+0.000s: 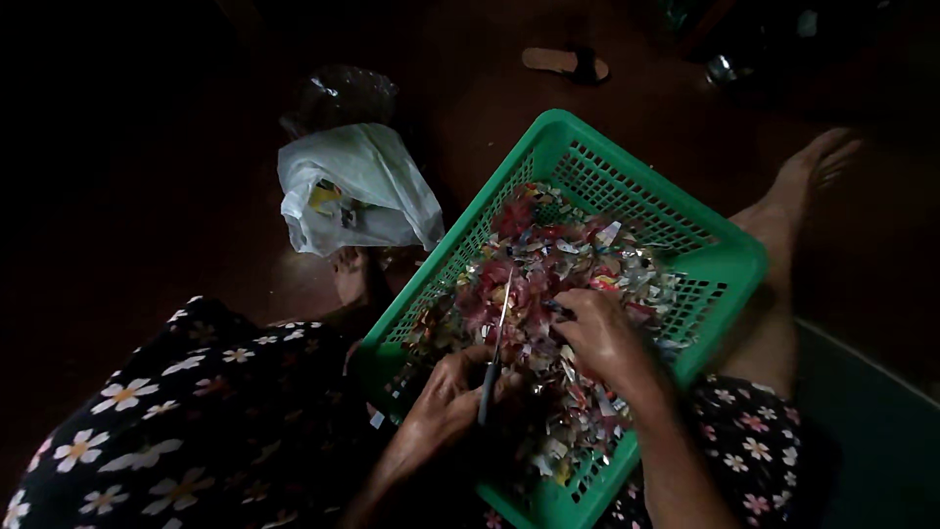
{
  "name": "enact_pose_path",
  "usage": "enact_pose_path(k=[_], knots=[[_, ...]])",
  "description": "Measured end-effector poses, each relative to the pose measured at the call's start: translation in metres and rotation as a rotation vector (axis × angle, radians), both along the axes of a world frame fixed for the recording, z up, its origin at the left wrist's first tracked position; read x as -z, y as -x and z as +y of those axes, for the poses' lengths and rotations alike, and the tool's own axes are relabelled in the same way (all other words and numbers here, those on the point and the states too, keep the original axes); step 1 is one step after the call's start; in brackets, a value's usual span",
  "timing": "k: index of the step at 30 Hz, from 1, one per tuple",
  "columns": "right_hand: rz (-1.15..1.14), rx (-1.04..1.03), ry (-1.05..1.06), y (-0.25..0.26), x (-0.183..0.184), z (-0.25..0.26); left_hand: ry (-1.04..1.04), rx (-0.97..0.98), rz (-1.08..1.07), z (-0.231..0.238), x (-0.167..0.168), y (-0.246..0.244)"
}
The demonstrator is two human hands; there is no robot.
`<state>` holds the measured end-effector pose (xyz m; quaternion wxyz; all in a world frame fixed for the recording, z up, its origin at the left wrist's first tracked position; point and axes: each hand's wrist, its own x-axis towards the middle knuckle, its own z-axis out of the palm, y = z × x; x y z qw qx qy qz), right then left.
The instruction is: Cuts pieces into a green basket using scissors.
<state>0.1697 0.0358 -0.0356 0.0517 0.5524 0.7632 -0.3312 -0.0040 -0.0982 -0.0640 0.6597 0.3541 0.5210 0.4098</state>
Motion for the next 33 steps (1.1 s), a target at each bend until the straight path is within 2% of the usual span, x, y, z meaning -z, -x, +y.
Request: enact_pose_path(k=[2, 4, 7, 10, 13, 17, 21, 26, 30, 33], knots=[[0.148, 0.116, -0.027, -0.012, -0.002, 0.006, -0.028, 0.127, 0.152, -0.001, -0.001, 0.003], [0.246, 0.197, 0.044, -0.019, -0.005, 0.012, -0.070, 0.208, 0.278, -0.002, -0.001, 0.004], [0.421, 0.211, 0.121, -0.023, -0.002, 0.010, -0.133, 0.255, 0.460, -0.002, -0.001, 0.002], [0.470, 0.194, 0.205, -0.018, -0.007, 0.008, -0.231, 0.250, 0.681, 0.001, -0.006, -0.006], [0.473, 0.175, 0.179, -0.017, -0.006, 0.006, -0.263, 0.251, 0.852, 0.008, -0.012, -0.013], [0.481, 0.268, 0.292, -0.014, -0.011, 0.005, -0.387, 0.053, 1.064, 0.012, 0.003, -0.020], [0.488, 0.269, 0.245, -0.018, -0.010, 0.005, -0.423, -0.034, 1.047, 0.009, 0.010, -0.015], [0.487, 0.244, 0.122, -0.026, -0.010, 0.008, -0.287, 0.122, 0.930, 0.005, -0.003, -0.003], [0.433, 0.219, 0.122, -0.019, -0.009, 0.006, -0.306, 0.224, 0.892, 0.009, -0.004, -0.010], [0.375, 0.214, 0.193, -0.014, -0.011, 0.005, -0.370, 0.081, 0.946, 0.014, 0.005, -0.017]])
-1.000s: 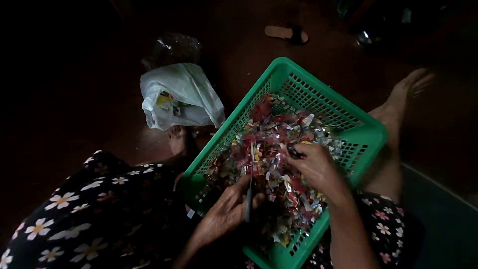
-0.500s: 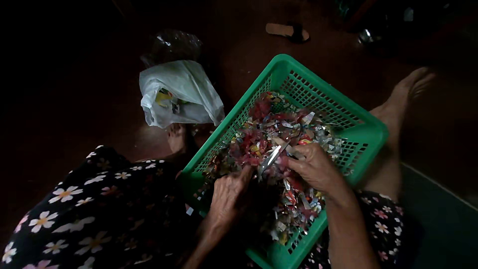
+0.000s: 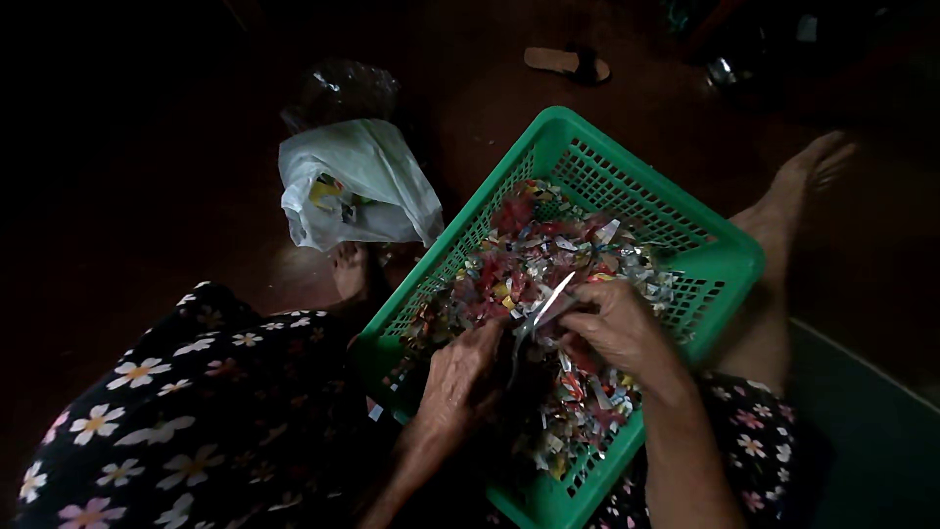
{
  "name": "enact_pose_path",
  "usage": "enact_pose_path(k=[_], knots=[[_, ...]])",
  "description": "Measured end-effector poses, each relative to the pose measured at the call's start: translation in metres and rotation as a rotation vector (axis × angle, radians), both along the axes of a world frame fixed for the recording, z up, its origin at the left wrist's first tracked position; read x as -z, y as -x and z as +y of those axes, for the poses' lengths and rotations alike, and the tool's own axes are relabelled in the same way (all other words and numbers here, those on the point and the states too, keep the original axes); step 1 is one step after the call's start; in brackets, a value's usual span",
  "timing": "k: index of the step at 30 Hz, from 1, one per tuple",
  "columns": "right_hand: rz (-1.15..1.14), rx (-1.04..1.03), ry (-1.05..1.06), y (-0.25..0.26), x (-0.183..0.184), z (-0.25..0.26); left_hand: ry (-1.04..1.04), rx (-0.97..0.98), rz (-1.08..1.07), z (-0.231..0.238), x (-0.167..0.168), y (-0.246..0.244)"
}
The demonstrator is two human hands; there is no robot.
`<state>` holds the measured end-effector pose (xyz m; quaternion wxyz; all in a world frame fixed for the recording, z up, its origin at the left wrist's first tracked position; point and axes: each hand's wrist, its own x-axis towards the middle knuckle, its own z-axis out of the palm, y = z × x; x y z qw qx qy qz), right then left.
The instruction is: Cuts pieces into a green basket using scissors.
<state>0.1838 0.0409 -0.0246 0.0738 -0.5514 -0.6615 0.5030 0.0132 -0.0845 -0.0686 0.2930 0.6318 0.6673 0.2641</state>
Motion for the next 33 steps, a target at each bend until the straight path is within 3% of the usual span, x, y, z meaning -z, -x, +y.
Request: enact_pose_path(k=[3, 6, 8, 11, 14, 17, 22, 27, 33], knots=[[-0.090, -0.011, -0.030, -0.002, -0.002, 0.001, -0.057, -0.097, 0.035, 0.000, 0.004, 0.003], [-0.188, -0.017, -0.376, -0.017, -0.003, 0.005, 0.058, -0.041, -0.123, -0.003, 0.003, 0.016], [-0.264, -0.053, -0.464, -0.030, -0.004, 0.011, 0.166, -0.018, -0.210, -0.005, 0.002, 0.023], [-0.455, -0.198, -0.215, -0.038, -0.013, 0.006, 0.160, -0.069, -0.244, -0.008, 0.002, 0.024], [-0.614, -0.409, 0.069, -0.008, -0.008, -0.008, 0.160, -0.080, -0.270, -0.011, 0.001, 0.026], [-0.452, -0.403, -0.002, 0.005, 0.003, -0.012, 0.219, -0.062, -0.220, -0.012, -0.002, 0.028], [-0.048, -0.052, -0.083, -0.007, 0.002, -0.007, 0.182, 0.020, -0.049, -0.015, -0.011, 0.028], [0.013, -0.040, -0.083, -0.003, 0.006, -0.009, 0.077, 0.049, -0.072, -0.010, -0.005, 0.013], [-0.023, -0.008, -0.011, -0.002, 0.006, -0.006, -0.081, -0.051, 0.063, -0.008, 0.011, 0.005]])
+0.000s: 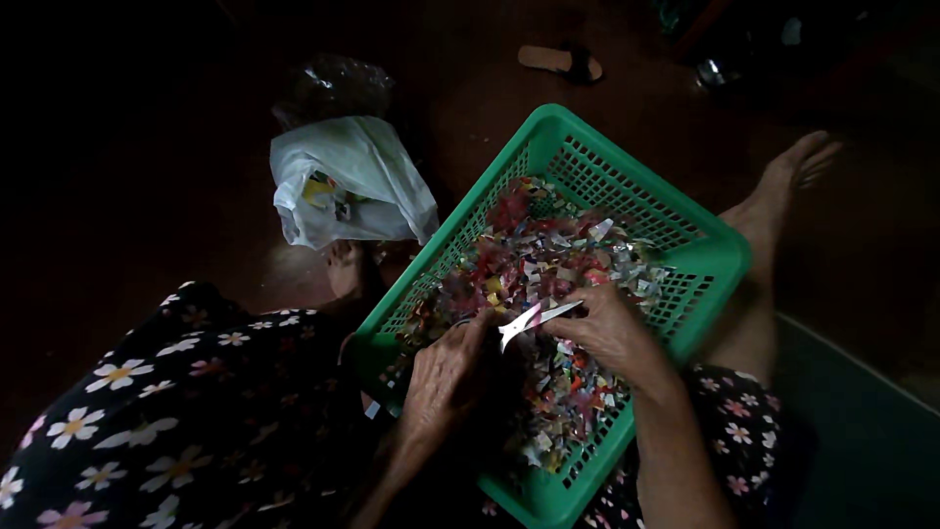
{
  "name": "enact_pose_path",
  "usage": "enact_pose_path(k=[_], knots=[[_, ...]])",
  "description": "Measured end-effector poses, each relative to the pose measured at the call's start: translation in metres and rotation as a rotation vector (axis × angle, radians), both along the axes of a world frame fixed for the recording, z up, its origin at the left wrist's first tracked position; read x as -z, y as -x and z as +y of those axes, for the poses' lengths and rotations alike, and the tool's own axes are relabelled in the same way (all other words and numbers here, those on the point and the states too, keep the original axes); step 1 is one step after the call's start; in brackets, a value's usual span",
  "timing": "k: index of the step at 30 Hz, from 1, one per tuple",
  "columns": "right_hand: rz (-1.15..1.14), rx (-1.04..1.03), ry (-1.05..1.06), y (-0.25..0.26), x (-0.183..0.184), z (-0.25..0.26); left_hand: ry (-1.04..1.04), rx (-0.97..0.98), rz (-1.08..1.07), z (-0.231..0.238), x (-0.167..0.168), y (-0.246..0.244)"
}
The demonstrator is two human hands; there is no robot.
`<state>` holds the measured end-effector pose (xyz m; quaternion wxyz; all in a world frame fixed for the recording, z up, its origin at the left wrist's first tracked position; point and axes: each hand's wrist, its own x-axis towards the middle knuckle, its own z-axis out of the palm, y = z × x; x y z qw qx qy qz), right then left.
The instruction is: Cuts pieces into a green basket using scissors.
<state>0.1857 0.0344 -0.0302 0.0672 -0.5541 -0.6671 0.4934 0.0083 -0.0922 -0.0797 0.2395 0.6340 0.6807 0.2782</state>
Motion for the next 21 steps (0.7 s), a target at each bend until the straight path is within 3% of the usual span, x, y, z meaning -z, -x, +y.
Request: enact_pose_path(k=[6, 12, 16, 19, 21], knots=[[0.215, 0.035, 0.021, -0.003, 0.004, 0.001, 0.148, 0.091, -0.252, -0.004, -0.001, 0.009], [-0.068, -0.093, 0.070, 0.013, 0.000, -0.008, 0.122, 0.083, -0.219, 0.001, -0.005, 0.006], [-0.030, -0.135, -0.114, -0.005, 0.003, -0.001, 0.102, -0.011, -0.163, -0.003, -0.004, 0.009], [-0.188, -0.226, -0.295, -0.025, -0.007, 0.011, 0.265, 0.059, -0.237, -0.005, -0.016, 0.019], [-0.269, -0.175, -0.431, -0.022, -0.014, 0.018, 0.312, 0.096, -0.241, -0.009, -0.028, 0.023]])
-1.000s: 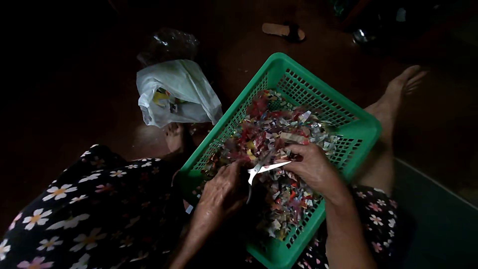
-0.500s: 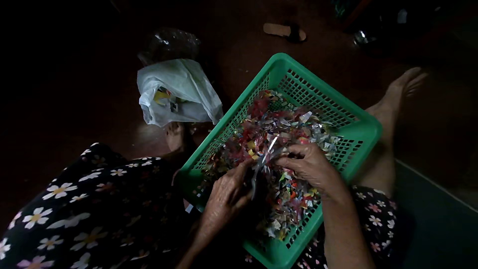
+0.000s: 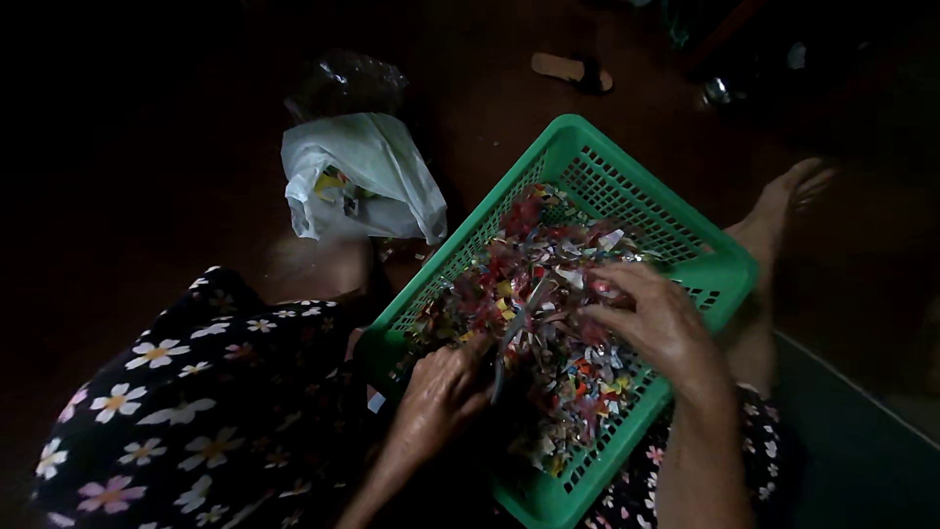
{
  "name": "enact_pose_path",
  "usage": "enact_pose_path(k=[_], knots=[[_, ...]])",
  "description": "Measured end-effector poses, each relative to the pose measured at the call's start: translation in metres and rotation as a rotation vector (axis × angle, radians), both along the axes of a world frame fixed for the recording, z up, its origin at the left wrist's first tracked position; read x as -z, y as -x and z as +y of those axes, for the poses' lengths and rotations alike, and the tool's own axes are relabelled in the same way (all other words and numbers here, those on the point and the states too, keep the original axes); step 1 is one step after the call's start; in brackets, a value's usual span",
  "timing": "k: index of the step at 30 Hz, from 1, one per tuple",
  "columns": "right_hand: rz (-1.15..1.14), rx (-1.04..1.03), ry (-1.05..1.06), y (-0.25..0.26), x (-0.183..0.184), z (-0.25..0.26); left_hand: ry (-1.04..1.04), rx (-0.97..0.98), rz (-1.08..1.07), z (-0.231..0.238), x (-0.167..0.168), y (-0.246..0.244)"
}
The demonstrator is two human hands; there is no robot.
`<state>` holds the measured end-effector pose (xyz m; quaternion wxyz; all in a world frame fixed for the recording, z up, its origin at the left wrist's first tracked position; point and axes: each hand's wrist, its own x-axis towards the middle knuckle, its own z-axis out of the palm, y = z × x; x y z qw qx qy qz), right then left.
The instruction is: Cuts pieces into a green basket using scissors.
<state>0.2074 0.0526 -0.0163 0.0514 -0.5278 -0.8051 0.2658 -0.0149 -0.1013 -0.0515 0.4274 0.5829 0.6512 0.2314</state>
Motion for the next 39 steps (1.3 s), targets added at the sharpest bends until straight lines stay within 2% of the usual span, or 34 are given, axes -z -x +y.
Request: enact_pose_path(k=[2, 3, 7, 10, 12, 17, 20, 23, 29, 32, 37, 39], knots=[[0.044, 0.011, -0.191, 0.017, 0.006, 0.005, -0.042, -0.018, 0.023, -0.005, -0.008, 0.001], [0.082, -0.046, -0.239, 0.028, 0.012, 0.006, -0.068, -0.053, 0.045, -0.006, -0.010, 0.000], [0.015, -0.382, -0.276, 0.066, 0.044, 0.003, -0.128, -0.158, 0.114, -0.006, -0.009, 0.004], [-0.006, -0.452, -0.242, 0.072, 0.061, 0.004, -0.097, -0.150, 0.095, -0.008, -0.007, 0.007], [0.011, -0.354, -0.099, 0.066, 0.056, 0.010, -0.075, -0.146, 0.108, -0.007, -0.005, 0.007], [0.229, -0.032, 0.238, 0.042, 0.026, 0.010, -0.136, -0.169, 0.206, -0.004, 0.002, 0.003], [0.370, 0.054, 0.384, 0.035, 0.022, -0.002, -0.093, -0.102, 0.243, 0.003, 0.003, -0.003], [0.452, 0.053, 0.482, 0.039, 0.019, -0.011, -0.091, -0.073, 0.198, 0.008, 0.009, -0.009], [0.497, 0.043, 0.455, 0.040, 0.023, -0.016, -0.225, -0.130, 0.257, 0.011, 0.017, -0.016], [0.482, 0.020, 0.368, 0.036, 0.024, -0.014, -0.317, -0.169, 0.334, 0.009, 0.023, -0.017], [0.519, 0.050, 0.286, 0.024, 0.021, -0.008, -0.251, -0.208, 0.210, 0.003, 0.018, -0.006], [0.526, 0.044, 0.284, 0.022, 0.019, -0.007, -0.171, -0.136, 0.179, 0.000, 0.013, 0.000]])
